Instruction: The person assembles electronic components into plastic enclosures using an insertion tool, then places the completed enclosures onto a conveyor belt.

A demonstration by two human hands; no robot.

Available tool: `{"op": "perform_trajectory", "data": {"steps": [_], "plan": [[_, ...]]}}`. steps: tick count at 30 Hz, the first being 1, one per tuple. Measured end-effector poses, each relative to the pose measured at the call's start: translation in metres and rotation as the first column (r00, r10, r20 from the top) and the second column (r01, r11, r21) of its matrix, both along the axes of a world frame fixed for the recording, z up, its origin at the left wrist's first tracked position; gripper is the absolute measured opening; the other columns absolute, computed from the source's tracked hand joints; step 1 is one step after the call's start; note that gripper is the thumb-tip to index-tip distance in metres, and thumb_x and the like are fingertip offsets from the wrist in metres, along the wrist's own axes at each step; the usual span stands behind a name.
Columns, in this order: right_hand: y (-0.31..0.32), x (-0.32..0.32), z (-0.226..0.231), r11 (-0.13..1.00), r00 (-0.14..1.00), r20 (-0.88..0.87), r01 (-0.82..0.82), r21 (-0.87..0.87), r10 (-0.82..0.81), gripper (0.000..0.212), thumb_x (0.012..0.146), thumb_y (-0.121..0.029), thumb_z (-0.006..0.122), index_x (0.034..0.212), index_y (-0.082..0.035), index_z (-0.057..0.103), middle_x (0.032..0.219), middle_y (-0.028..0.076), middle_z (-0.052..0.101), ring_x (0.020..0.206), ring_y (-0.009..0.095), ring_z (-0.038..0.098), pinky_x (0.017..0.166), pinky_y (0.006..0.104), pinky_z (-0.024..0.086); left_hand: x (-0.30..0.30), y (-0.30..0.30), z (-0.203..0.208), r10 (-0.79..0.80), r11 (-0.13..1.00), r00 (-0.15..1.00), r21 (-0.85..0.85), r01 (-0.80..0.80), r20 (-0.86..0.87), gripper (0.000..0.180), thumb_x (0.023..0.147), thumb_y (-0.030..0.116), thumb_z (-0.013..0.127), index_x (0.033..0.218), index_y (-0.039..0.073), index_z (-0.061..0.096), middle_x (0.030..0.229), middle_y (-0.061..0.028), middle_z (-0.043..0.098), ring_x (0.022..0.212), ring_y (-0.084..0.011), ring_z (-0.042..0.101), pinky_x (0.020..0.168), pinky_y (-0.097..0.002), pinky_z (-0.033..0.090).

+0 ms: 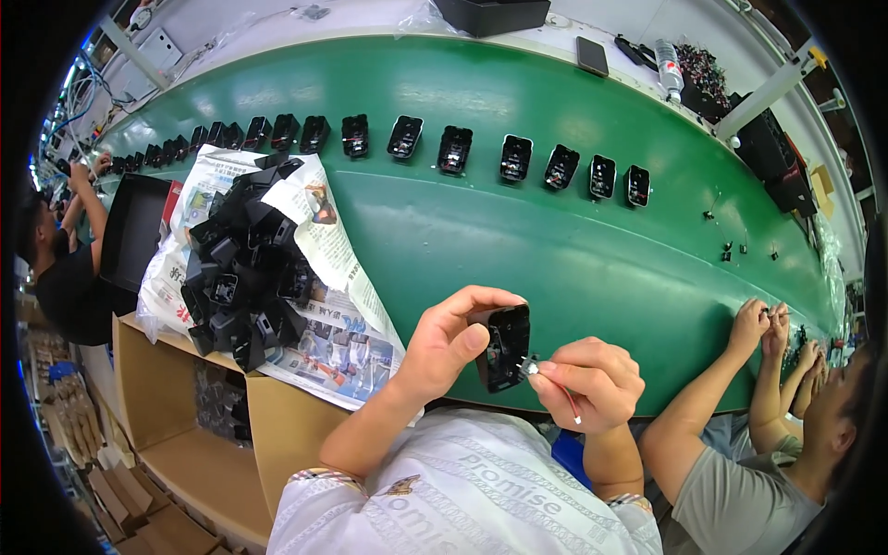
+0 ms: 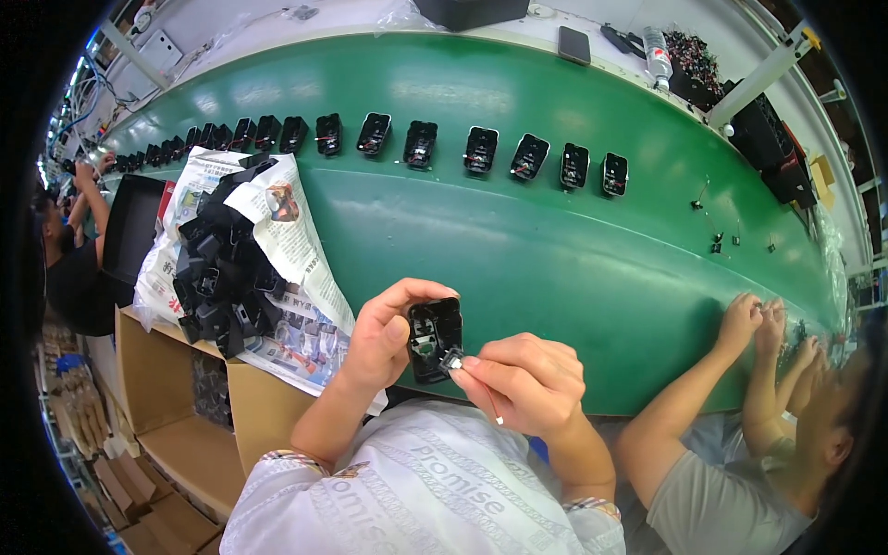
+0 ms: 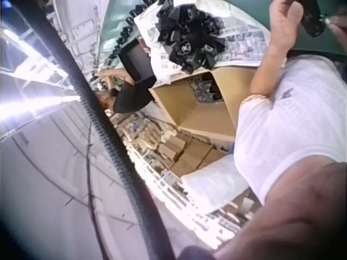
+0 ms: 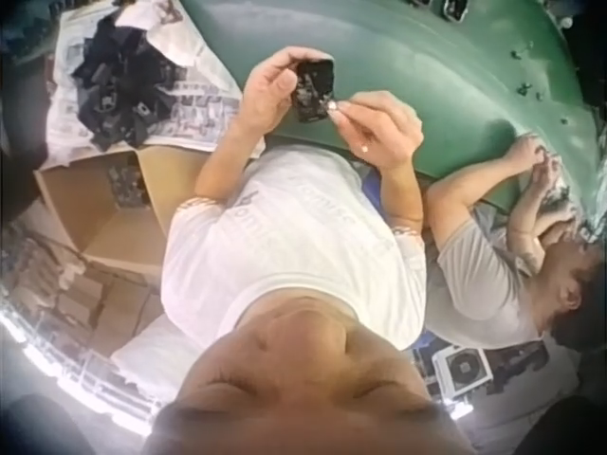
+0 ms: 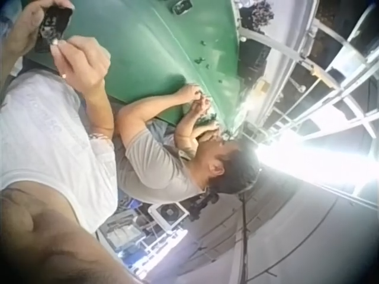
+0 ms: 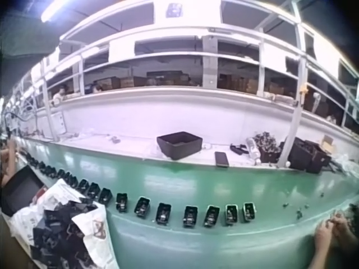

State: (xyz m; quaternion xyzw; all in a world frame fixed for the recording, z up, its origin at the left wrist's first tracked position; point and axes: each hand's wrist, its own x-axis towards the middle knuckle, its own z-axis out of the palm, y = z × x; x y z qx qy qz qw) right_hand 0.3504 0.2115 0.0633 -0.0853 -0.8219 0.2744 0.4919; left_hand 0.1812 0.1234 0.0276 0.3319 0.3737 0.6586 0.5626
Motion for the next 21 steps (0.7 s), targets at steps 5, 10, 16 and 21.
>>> {"op": "perform_trajectory", "data": {"steps": [5, 10, 16, 21], "plan": [[0.0, -0.005, 0.005, 0.999, 0.988, 0.146, -0.045, 0.026, 0.04, 0.021, 0.063, 0.001, 0.081, 0.075, -0.003, 0.065, 0.07, 0.005, 0.061, 0.052, 0.015, 0.056, 0.044, 0.0259, 0.044, 0.001, 0.001, 0.003, 0.016, 1.0, 0.999, 0.021, -0.015, -0.036, 0.073, 0.085, 0.057, 0.065, 0.122, -0.005, 0.052, 0.113, -0.0106, 0.06, 0.101, -0.0149, 0.06, 0.087, -0.0287, 0.05], [-0.004, -0.008, 0.012, 1.0, 0.973, 0.229, -0.01, 0.003, 0.01, 0.018, 0.064, 0.003, 0.077, 0.073, -0.003, 0.062, 0.067, 0.006, 0.06, 0.051, 0.015, 0.056, 0.042, 0.0258, 0.041, 0.005, 0.003, 0.004, 0.066, 0.998, 0.996, 0.021, -0.065, -0.062, 0.073, 0.086, 0.057, 0.065, 0.121, -0.005, 0.053, 0.113, -0.0105, 0.061, 0.1, -0.0145, 0.061, 0.086, -0.0281, 0.049], [-0.007, -0.002, 0.026, 0.947, 0.976, 0.218, 0.049, -0.318, 0.023, 0.014, 0.067, 0.003, 0.071, 0.068, -0.004, 0.058, 0.063, 0.006, 0.059, 0.048, 0.013, 0.053, 0.042, 0.0237, 0.038, 0.003, 0.001, 0.004, 0.129, 0.991, 0.988, 0.034, -0.127, -0.088, 0.075, 0.085, 0.06, 0.062, 0.12, -0.006, 0.053, 0.111, -0.01, 0.062, 0.098, -0.014, 0.061, 0.084, -0.0274, 0.05], [-0.011, -0.012, 0.019, 0.973, 0.969, 0.246, 0.025, -0.231, 0.033, 0.015, 0.069, 0.003, 0.07, 0.068, -0.004, 0.056, 0.06, 0.004, 0.056, 0.046, 0.012, 0.048, 0.041, 0.0252, 0.035, 0.006, 0.004, 0.006, 0.11, 0.994, 0.99, 0.024, -0.109, -0.082, 0.076, 0.084, 0.061, 0.063, 0.12, -0.006, 0.053, 0.111, -0.0096, 0.062, 0.097, -0.0138, 0.061, 0.084, -0.0273, 0.05]]}}
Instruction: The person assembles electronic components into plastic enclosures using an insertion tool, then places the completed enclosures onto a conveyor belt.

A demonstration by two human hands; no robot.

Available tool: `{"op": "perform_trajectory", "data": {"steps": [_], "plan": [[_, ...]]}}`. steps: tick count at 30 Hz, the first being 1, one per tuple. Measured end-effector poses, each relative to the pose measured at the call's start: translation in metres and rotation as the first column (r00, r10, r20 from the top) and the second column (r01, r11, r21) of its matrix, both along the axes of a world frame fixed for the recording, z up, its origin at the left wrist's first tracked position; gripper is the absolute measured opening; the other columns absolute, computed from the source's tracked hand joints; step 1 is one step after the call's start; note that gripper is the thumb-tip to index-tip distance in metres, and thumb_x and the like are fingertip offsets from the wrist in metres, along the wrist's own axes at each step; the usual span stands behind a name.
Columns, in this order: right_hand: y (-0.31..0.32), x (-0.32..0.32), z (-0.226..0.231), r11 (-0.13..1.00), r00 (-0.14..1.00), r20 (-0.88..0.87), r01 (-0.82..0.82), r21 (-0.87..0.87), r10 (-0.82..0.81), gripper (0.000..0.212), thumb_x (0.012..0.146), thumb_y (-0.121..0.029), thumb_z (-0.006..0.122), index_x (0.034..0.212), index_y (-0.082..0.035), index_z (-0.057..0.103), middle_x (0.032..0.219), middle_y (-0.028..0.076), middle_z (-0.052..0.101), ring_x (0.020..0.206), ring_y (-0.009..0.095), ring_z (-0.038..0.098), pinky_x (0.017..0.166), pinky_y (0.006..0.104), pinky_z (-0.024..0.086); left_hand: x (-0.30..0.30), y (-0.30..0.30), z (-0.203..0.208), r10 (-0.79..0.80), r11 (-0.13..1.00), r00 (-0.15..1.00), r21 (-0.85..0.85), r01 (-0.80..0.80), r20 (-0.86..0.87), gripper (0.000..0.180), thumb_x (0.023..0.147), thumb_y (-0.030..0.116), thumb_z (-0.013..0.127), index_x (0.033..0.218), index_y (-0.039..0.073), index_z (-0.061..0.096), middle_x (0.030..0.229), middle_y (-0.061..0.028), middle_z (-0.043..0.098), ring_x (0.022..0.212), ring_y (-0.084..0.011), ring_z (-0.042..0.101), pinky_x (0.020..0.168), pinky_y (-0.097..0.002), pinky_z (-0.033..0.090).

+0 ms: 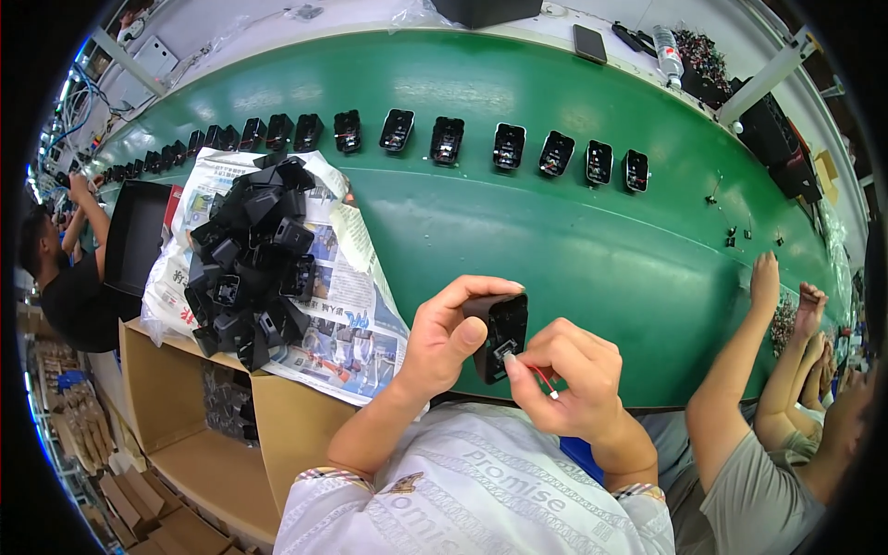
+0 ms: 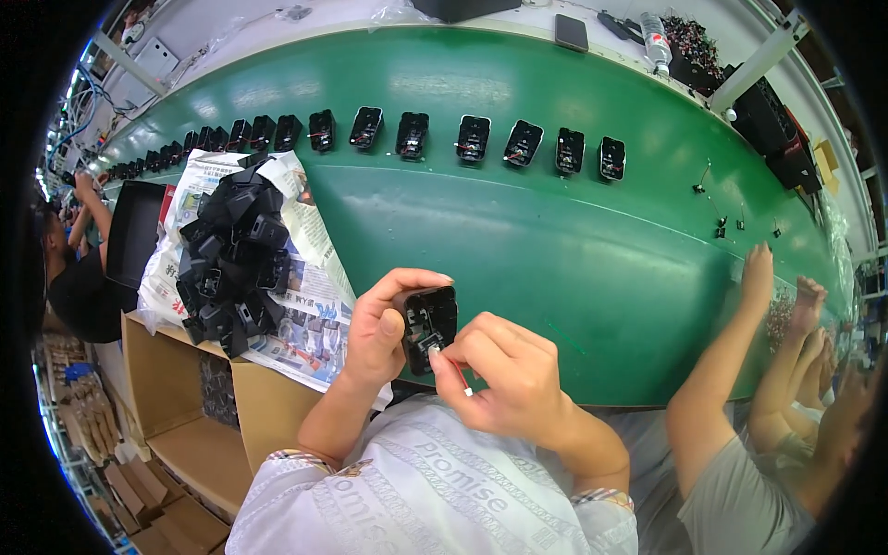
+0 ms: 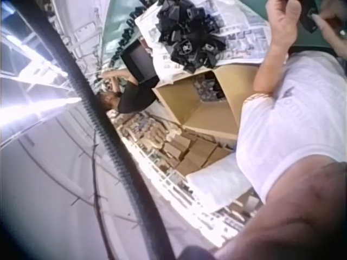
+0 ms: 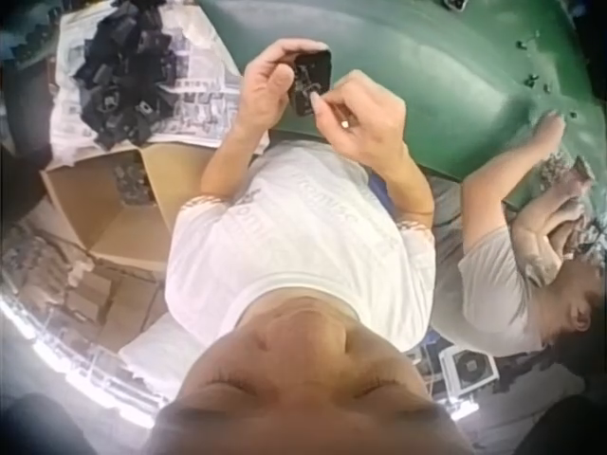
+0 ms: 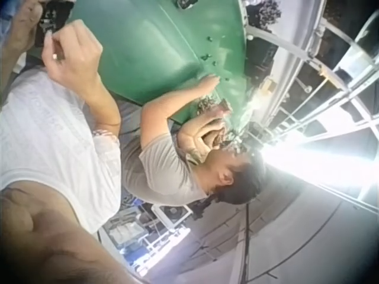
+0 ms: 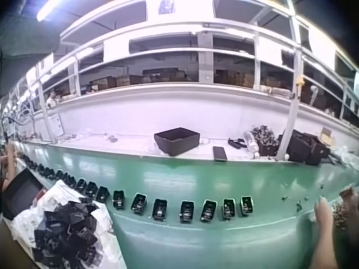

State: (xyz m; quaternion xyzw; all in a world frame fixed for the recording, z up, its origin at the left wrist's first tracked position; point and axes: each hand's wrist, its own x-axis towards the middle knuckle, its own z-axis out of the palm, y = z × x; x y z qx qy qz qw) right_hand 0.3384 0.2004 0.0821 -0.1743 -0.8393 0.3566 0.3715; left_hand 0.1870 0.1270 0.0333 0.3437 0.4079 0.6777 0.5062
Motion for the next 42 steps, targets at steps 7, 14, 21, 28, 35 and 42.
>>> {"op": "perform_trajectory", "data": {"steps": [7, 14, 21, 28, 35, 42], "plan": [[-0.004, -0.002, 0.001, 0.988, 0.999, 0.035, 0.024, -0.151, -0.019, 0.017, 0.071, 0.004, 0.069, 0.067, -0.004, 0.054, 0.059, 0.004, 0.053, 0.046, 0.012, 0.045, 0.042, 0.0255, 0.032, 0.006, 0.001, -0.003, 0.083, 0.996, 0.992, 0.048, -0.079, -0.092, 0.077, 0.085, 0.061, 0.062, 0.121, -0.006, 0.053, 0.11, -0.0082, 0.061, 0.097, -0.0134, 0.06, 0.085, -0.0263, 0.048], [0.004, 0.001, 0.0, 0.936, 0.994, 0.108, 0.022, -0.352, 0.017, 0.013, 0.074, -0.001, 0.072, 0.073, -0.002, 0.059, 0.065, 0.003, 0.055, 0.049, 0.011, 0.048, 0.044, 0.0248, 0.035, 0.008, 0.0, -0.009, 0.102, 0.995, 0.992, 0.025, -0.101, -0.075, 0.077, 0.085, 0.061, 0.063, 0.121, -0.006, 0.054, 0.107, -0.0084, 0.062, 0.098, -0.0134, 0.06, 0.085, -0.0261, 0.047], [0.015, 0.006, 0.001, 0.996, 0.99, 0.138, -0.004, 0.093, -0.009, 0.022, 0.065, -0.003, 0.08, 0.085, -0.007, 0.071, 0.079, 0.004, 0.061, 0.064, 0.017, 0.061, 0.053, 0.0303, 0.049, 0.007, 0.002, -0.014, -0.014, 0.999, 1.0, 0.037, 0.013, 0.022, 0.065, 0.089, 0.05, 0.064, 0.124, -0.003, 0.054, 0.113, -0.0091, 0.061, 0.103, -0.0148, 0.058, 0.091, -0.0289, 0.047], [0.023, 0.007, 0.007, 0.992, 0.996, 0.038, -0.085, 0.098, 0.081, 0.018, 0.066, 0.001, 0.078, 0.081, -0.006, 0.07, 0.077, 0.005, 0.061, 0.064, 0.017, 0.06, 0.053, 0.0284, 0.048, 0.004, 0.002, -0.015, -0.033, 0.999, 0.992, 0.045, 0.028, 0.121, 0.067, 0.089, 0.053, 0.062, 0.124, -0.004, 0.053, 0.111, -0.0081, 0.061, 0.101, -0.0124, 0.058, 0.089, -0.0266, 0.047], [0.007, 0.003, -0.022, 0.971, 0.994, -0.112, -0.016, -0.239, -0.011, 0.018, 0.07, -0.002, 0.08, 0.085, -0.004, 0.069, 0.081, 0.007, 0.052, 0.067, 0.014, 0.051, 0.058, 0.026, 0.042, 0.007, 0.006, -0.007, -0.051, 0.996, 0.981, 0.08, 0.037, 0.188, 0.069, 0.089, 0.054, 0.061, 0.125, -0.004, 0.052, 0.11, -0.007, 0.061, 0.1, -0.0112, 0.058, 0.088, -0.0258, 0.047], [0.018, 0.006, -0.002, 0.998, 0.999, 0.046, 0.01, 0.06, -0.013, 0.022, 0.062, -0.001, 0.08, 0.08, -0.007, 0.067, 0.078, 0.005, 0.051, 0.067, 0.019, 0.049, 0.057, 0.0297, 0.04, 0.006, 0.007, -0.005, -0.006, 1.0, 0.997, -0.004, 0.006, 0.082, 0.065, 0.091, 0.052, 0.059, 0.122, -0.004, 0.054, 0.107, -0.0073, 0.062, 0.094, -0.0113, 0.06, 0.084, -0.0259, 0.049]]}}
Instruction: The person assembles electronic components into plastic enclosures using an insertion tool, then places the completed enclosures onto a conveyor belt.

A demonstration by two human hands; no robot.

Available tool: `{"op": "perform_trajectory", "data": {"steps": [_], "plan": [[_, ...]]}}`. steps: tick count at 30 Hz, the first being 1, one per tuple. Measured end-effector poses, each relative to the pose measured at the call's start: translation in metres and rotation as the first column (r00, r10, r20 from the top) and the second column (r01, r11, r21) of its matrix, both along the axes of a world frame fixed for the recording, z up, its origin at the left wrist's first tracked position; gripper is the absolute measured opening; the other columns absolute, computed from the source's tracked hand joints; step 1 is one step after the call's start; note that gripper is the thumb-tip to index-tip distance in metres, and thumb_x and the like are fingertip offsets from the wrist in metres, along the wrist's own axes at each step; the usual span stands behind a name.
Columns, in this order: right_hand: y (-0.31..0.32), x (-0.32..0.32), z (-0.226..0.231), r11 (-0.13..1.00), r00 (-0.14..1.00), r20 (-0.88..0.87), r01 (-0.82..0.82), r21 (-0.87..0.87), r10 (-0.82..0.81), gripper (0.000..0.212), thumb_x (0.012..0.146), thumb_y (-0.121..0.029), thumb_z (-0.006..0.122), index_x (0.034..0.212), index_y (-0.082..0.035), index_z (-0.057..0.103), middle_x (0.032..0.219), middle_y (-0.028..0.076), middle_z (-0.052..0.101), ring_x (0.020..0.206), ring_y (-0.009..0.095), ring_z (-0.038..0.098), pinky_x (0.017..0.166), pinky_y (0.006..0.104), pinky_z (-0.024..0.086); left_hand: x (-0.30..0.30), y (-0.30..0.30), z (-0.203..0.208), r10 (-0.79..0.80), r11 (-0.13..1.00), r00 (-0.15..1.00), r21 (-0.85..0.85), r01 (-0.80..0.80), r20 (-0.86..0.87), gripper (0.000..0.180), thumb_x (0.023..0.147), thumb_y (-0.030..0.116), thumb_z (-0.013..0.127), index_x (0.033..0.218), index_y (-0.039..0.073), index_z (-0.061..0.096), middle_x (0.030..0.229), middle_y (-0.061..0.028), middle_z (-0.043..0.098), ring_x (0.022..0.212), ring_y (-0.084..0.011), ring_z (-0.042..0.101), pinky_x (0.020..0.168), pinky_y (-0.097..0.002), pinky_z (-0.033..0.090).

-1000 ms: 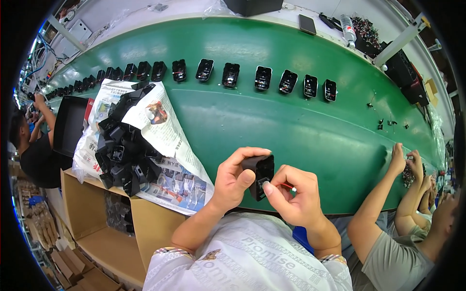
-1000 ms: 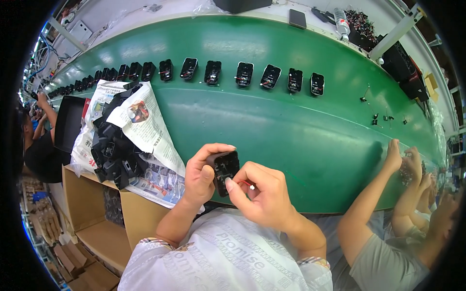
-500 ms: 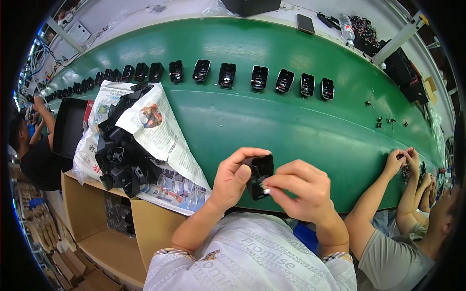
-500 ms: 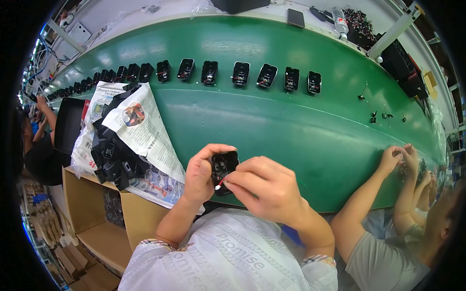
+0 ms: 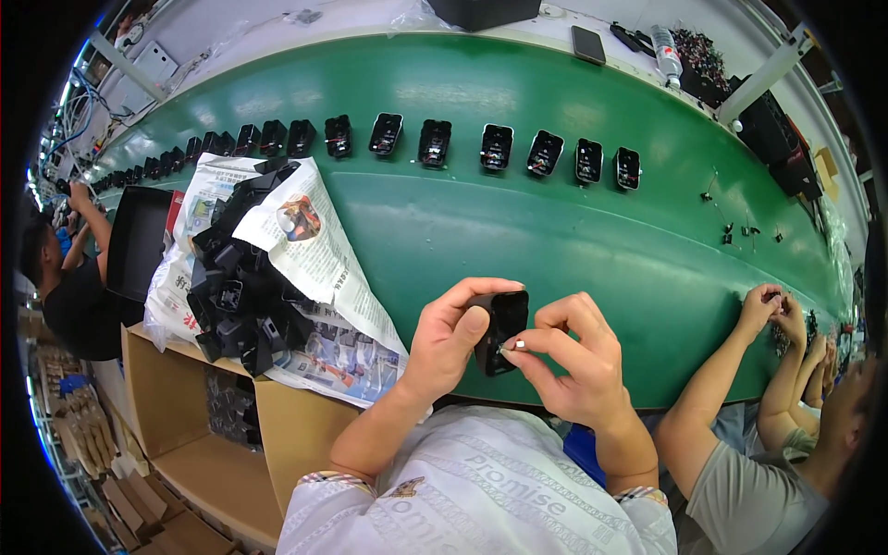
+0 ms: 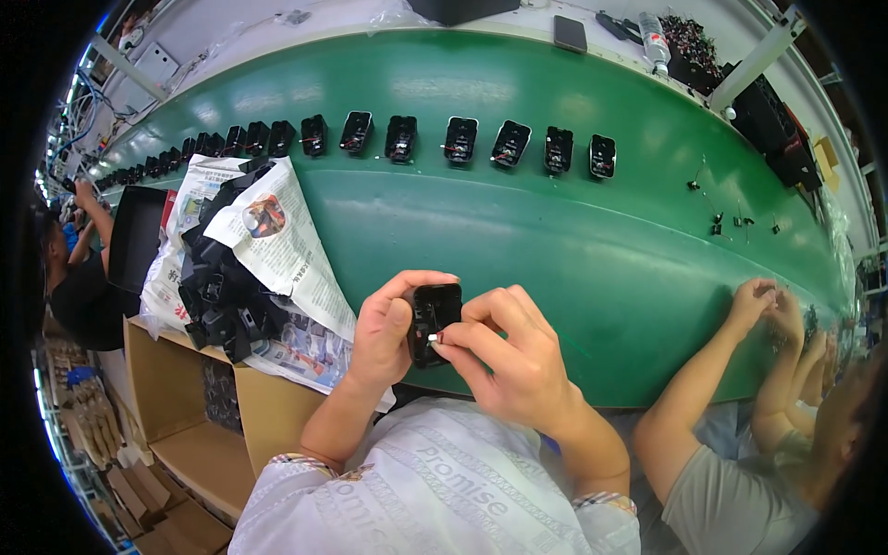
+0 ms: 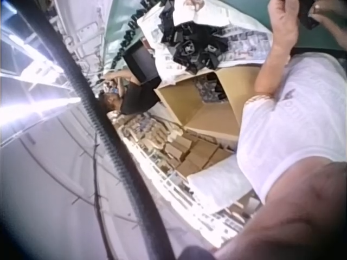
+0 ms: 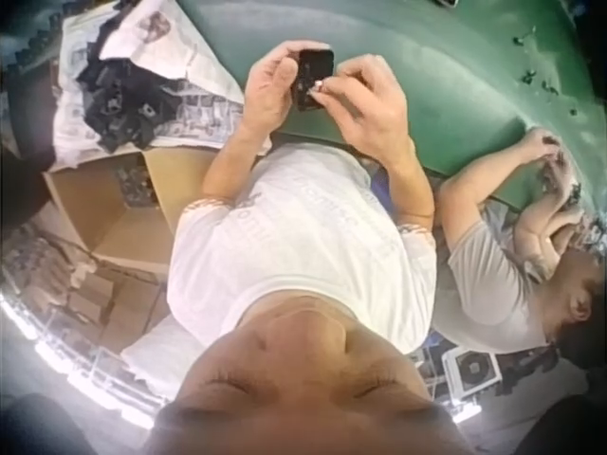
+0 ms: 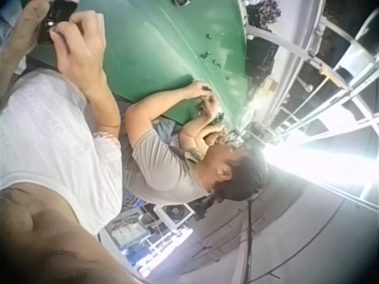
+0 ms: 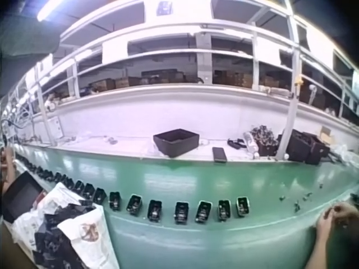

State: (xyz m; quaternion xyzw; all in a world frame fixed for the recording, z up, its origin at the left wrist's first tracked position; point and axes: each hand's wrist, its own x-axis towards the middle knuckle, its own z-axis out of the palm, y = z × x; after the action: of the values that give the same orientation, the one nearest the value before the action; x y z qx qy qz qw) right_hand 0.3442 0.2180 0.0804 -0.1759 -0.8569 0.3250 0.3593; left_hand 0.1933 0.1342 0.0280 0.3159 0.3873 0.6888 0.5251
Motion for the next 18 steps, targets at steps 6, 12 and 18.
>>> {"op": "perform_trajectory", "data": {"steps": [6, 12, 18], "plan": [[0.004, 0.002, -0.009, 0.999, 0.995, 0.089, -0.048, -0.024, 0.05, 0.024, 0.063, -0.002, 0.078, 0.084, -0.007, 0.068, 0.092, 0.008, 0.056, 0.078, 0.022, 0.054, 0.062, 0.0321, 0.044, 0.003, 0.003, -0.001, -0.003, 0.998, 0.997, -0.07, -0.002, -0.079, 0.059, 0.093, 0.049, 0.058, 0.118, -0.004, 0.055, 0.102, -0.0075, 0.063, 0.089, -0.012, 0.062, 0.079, -0.026, 0.051], [0.0, 0.005, -0.011, 0.981, 0.992, 0.087, -0.075, -0.18, 0.092, 0.032, 0.062, -0.007, 0.079, 0.092, -0.004, 0.067, 0.128, 0.018, 0.051, 0.114, 0.029, 0.055, 0.082, 0.0369, 0.051, 0.006, 0.005, -0.003, 0.02, 0.989, 0.989, -0.149, 0.001, 0.145, 0.043, 0.096, 0.039, 0.058, 0.112, -0.001, 0.055, 0.101, -0.0073, 0.062, 0.085, -0.0109, 0.061, 0.074, -0.0272, 0.053], [-0.009, 0.008, -0.024, 0.983, 0.999, 0.043, 0.015, -0.185, -0.007, 0.034, 0.061, -0.007, 0.08, 0.092, -0.003, 0.067, 0.135, 0.02, 0.049, 0.12, 0.032, 0.055, 0.086, 0.0393, 0.051, 0.027, 0.012, 0.004, 0.158, 0.985, 0.987, -0.071, -0.159, -0.016, 0.043, 0.099, 0.042, 0.051, 0.111, 0.0, 0.054, 0.098, -0.0069, 0.06, 0.085, -0.0099, 0.058, 0.073, -0.0246, 0.05]]}}
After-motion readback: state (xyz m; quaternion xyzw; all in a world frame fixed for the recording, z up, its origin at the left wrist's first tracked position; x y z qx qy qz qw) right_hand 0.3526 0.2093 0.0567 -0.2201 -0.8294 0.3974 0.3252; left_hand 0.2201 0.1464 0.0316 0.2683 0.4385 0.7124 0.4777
